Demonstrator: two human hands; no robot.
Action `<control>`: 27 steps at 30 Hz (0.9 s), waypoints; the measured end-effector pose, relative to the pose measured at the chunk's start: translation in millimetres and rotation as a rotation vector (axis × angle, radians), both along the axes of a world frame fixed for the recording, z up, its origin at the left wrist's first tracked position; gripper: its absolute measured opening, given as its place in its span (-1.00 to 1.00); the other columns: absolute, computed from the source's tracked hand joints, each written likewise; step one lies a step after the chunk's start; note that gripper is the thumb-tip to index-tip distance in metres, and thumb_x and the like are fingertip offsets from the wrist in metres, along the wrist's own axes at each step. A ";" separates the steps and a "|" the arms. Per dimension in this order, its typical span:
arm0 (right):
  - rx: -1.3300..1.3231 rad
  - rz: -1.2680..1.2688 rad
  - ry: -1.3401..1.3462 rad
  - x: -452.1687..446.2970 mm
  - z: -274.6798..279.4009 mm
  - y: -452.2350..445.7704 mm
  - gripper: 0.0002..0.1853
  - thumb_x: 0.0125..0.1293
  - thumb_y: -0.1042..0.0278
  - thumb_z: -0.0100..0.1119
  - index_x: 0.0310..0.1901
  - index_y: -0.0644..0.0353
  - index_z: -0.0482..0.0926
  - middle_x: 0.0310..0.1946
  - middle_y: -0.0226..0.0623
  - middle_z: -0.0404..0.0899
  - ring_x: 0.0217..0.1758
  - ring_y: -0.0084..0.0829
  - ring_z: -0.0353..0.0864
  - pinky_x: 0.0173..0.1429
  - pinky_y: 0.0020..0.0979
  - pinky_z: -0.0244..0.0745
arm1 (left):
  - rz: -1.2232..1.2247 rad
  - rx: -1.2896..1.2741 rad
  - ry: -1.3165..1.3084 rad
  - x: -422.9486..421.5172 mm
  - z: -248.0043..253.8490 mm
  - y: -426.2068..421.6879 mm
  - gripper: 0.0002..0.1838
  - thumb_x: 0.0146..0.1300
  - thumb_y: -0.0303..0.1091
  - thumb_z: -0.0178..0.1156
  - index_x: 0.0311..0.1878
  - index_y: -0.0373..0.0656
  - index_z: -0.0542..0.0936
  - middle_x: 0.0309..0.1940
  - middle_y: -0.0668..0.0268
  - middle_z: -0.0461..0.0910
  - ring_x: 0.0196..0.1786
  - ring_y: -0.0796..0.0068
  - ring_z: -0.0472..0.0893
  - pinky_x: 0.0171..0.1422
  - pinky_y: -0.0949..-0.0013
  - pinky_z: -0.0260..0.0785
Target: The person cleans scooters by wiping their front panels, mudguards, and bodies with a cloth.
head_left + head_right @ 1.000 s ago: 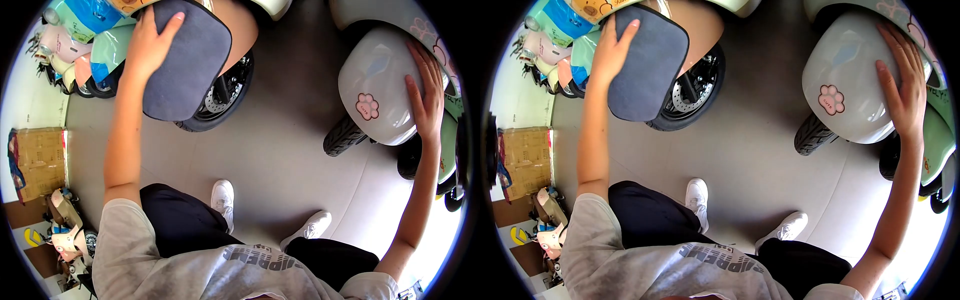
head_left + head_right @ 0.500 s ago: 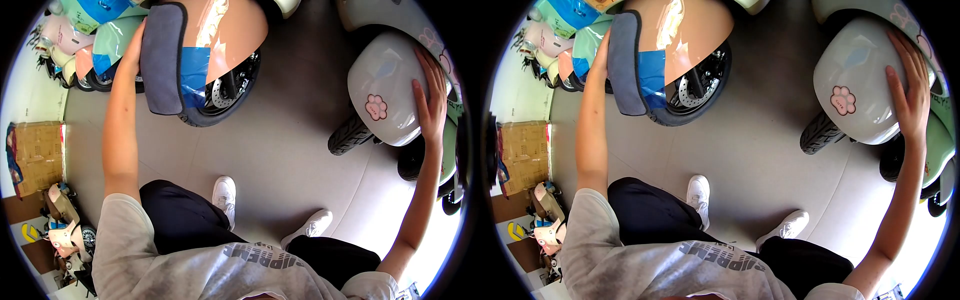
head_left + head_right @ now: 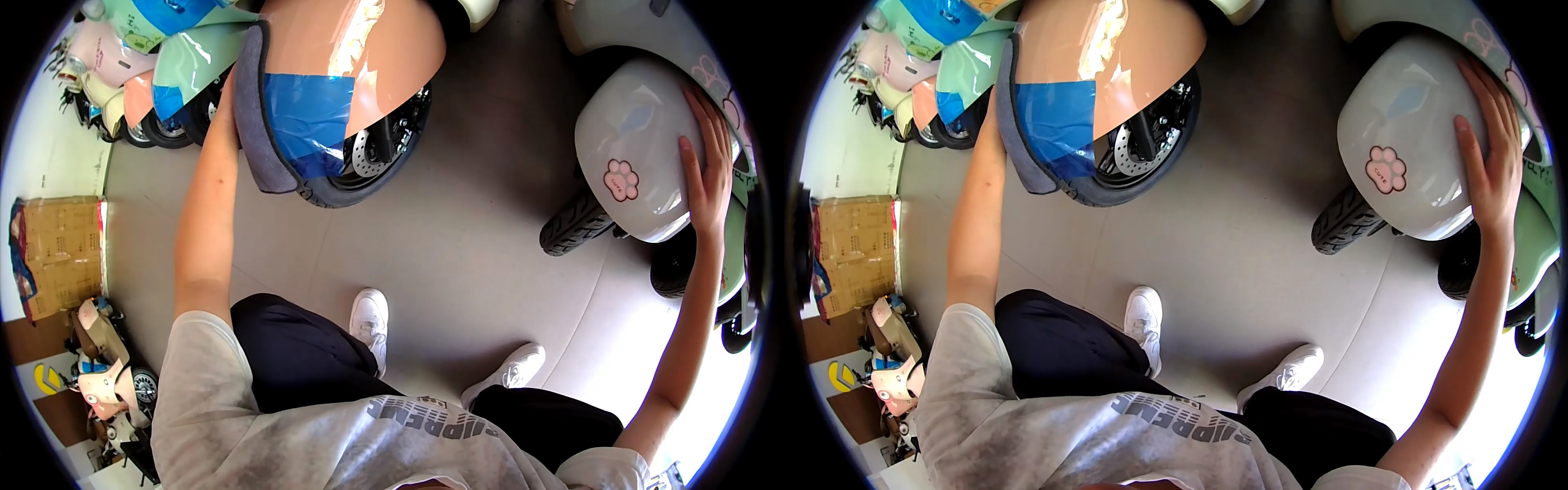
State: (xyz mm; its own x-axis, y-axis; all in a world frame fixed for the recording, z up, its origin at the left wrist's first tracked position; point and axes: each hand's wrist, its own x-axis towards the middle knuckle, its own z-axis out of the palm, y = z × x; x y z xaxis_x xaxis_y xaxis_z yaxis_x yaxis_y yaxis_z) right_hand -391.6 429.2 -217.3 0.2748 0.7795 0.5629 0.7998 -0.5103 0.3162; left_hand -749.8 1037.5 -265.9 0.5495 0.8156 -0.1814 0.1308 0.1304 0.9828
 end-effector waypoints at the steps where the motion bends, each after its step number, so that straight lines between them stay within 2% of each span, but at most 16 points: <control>1: -0.002 -0.016 0.001 0.0 -0.5 0.1 -0.45 0.54 -0.03 0.00 0.48 -0.08 0.50 0.48 -0.22 0.47 0.59 -0.12 0.36 0.69 0.01 0.14 | -0.005 0.014 -0.001 0.0 0.3 1.3 -0.28 0.56 0.27 -0.07 0.49 -0.09 0.49 0.32 0.23 0.62 0.25 0.37 0.64 0.32 0.28 0.50; 10: -0.004 0.015 -0.010 5.9 -0.7 -3.5 -0.44 0.54 -0.07 0.00 0.48 -0.11 0.50 0.48 -0.25 0.47 0.58 -0.13 0.37 0.68 0.01 0.19 | -0.163 0.155 0.032 7.9 30.4 -12.6 -0.31 0.59 0.21 -0.10 0.49 -0.13 0.48 0.32 0.20 0.62 0.27 0.36 0.64 0.36 0.30 0.47; 12: -0.003 0.021 -0.002 8.2 -2.6 -5.3 -0.43 0.54 -0.09 0.00 0.48 -0.11 0.50 0.49 -0.25 0.46 0.58 -0.13 0.37 0.68 0.02 0.18 | -0.179 0.313 0.031 16.1 39.9 -29.5 -0.30 0.60 0.19 -0.09 0.50 -0.19 0.46 0.34 0.18 0.61 0.31 0.33 0.61 0.40 0.32 0.41; 13: -0.014 0.011 -0.018 10.7 -3.7 -6.7 -0.42 0.54 -0.10 -0.04 0.49 -0.12 0.48 0.50 -0.26 0.44 0.60 -0.14 0.34 0.68 0.06 0.15 | -0.178 0.314 0.034 18.8 45.0 -36.8 -0.30 0.60 0.19 -0.09 0.50 -0.19 0.46 0.34 0.18 0.61 0.31 0.33 0.61 0.40 0.32 0.41; 15: -0.025 0.002 -0.033 11.8 -3.1 -6.1 -0.42 0.55 -0.12 -0.08 0.50 -0.13 0.47 0.52 -0.28 0.43 0.62 -0.14 0.31 0.69 0.11 0.12 | -0.186 0.843 0.198 23.7 54.6 -50.2 -0.31 0.60 0.16 -0.05 0.54 -0.17 0.42 0.39 0.11 0.56 0.37 0.30 0.57 0.43 0.34 0.34; 16: -0.026 0.015 -0.039 11.2 -1.8 -5.7 -0.41 0.55 -0.14 -0.09 0.50 -0.14 0.46 0.52 -0.27 0.42 0.62 -0.14 0.31 0.69 0.12 0.13 | -0.185 0.844 0.199 26.9 59.2 -57.8 -0.31 0.60 0.16 -0.05 0.54 -0.17 0.42 0.39 0.11 0.56 0.37 0.30 0.57 0.43 0.34 0.34; 18: -0.027 0.029 -0.045 11.5 -1.3 -5.7 -0.40 0.55 -0.15 -0.10 0.50 -0.14 0.46 0.52 -0.26 0.42 0.62 -0.13 0.31 0.68 0.13 0.13 | -0.298 1.064 0.236 31.4 65.3 -68.0 -0.26 0.60 0.10 0.04 0.53 -0.38 0.35 0.50 0.00 0.42 0.53 0.19 0.40 0.60 0.33 0.14; 19: -0.030 0.024 -0.047 12.9 -2.1 -6.9 -0.40 0.55 -0.16 -0.11 0.51 -0.14 0.46 0.52 -0.26 0.42 0.62 -0.13 0.31 0.68 0.13 0.13 | -0.236 1.172 0.277 32.9 60.7 -61.1 -0.23 0.56 0.09 0.11 0.53 -0.40 0.33 0.47 -0.09 0.43 0.51 0.12 0.43 0.58 0.31 0.18; 20: -0.033 0.019 -0.049 13.8 -2.6 -7.6 -0.39 0.54 -0.17 -0.11 0.51 -0.14 0.46 0.53 -0.26 0.42 0.62 -0.13 0.31 0.68 0.13 0.13 | -0.236 1.172 0.277 34.9 62.7 -68.7 -0.23 0.56 0.09 0.11 0.53 -0.40 0.33 0.47 -0.09 0.43 0.51 0.12 0.43 0.58 0.31 0.18; 22: -0.029 0.026 -0.040 14.3 -2.4 -7.7 -0.39 0.54 -0.17 -0.10 0.51 -0.14 0.46 0.53 -0.26 0.41 0.62 -0.12 0.31 0.68 0.14 0.13 | -0.230 1.450 0.275 45.4 71.8 -108.1 -0.33 0.52 0.02 0.19 0.40 -0.40 0.46 0.31 -0.13 0.55 0.36 -0.01 0.55 0.47 0.21 0.32; 23: -0.026 0.032 -0.032 14.3 -2.2 -7.7 -0.38 0.54 -0.18 -0.10 0.51 -0.14 0.46 0.53 -0.26 0.41 0.62 -0.12 0.31 0.68 0.15 0.13 | -0.146 1.681 0.347 50.6 75.4 -129.8 -0.13 0.36 0.05 0.31 0.48 -0.47 0.32 0.37 -0.22 0.46 0.42 -0.09 0.47 0.56 0.10 0.26; 24: -0.027 0.032 -0.032 13.8 -2.2 -7.0 -0.38 0.54 -0.18 -0.10 0.51 -0.14 0.46 0.53 -0.26 0.41 0.62 -0.12 0.31 0.68 0.15 0.13 | -0.145 1.680 0.346 52.6 76.9 -140.6 -0.13 0.36 0.05 0.31 0.48 -0.47 0.32 0.37 -0.22 0.46 0.42 -0.09 0.47 0.56 0.10 0.26; 26: -0.007 0.038 -0.019 12.1 -1.8 -5.2 -0.38 0.54 -0.19 -0.09 0.51 -0.15 0.45 0.53 -0.26 0.41 0.63 -0.12 0.30 0.68 0.15 0.13 | -0.139 1.770 0.527 56.2 77.8 -155.7 0.10 0.22 0.04 0.44 0.56 -0.53 0.10 0.46 -0.35 0.27 0.51 -0.29 0.31 0.63 0.00 0.16; 27: -0.008 0.036 -0.020 11.2 -2.2 -5.2 -0.38 0.54 -0.19 -0.09 0.51 -0.15 0.45 0.53 -0.26 0.41 0.63 -0.12 0.30 0.68 0.15 0.13 | -0.128 1.736 0.541 58.8 77.1 -163.0 0.08 0.23 0.07 0.42 0.55 -0.53 0.14 0.47 -0.29 0.29 0.51 -0.26 0.31 0.61 -0.02 0.16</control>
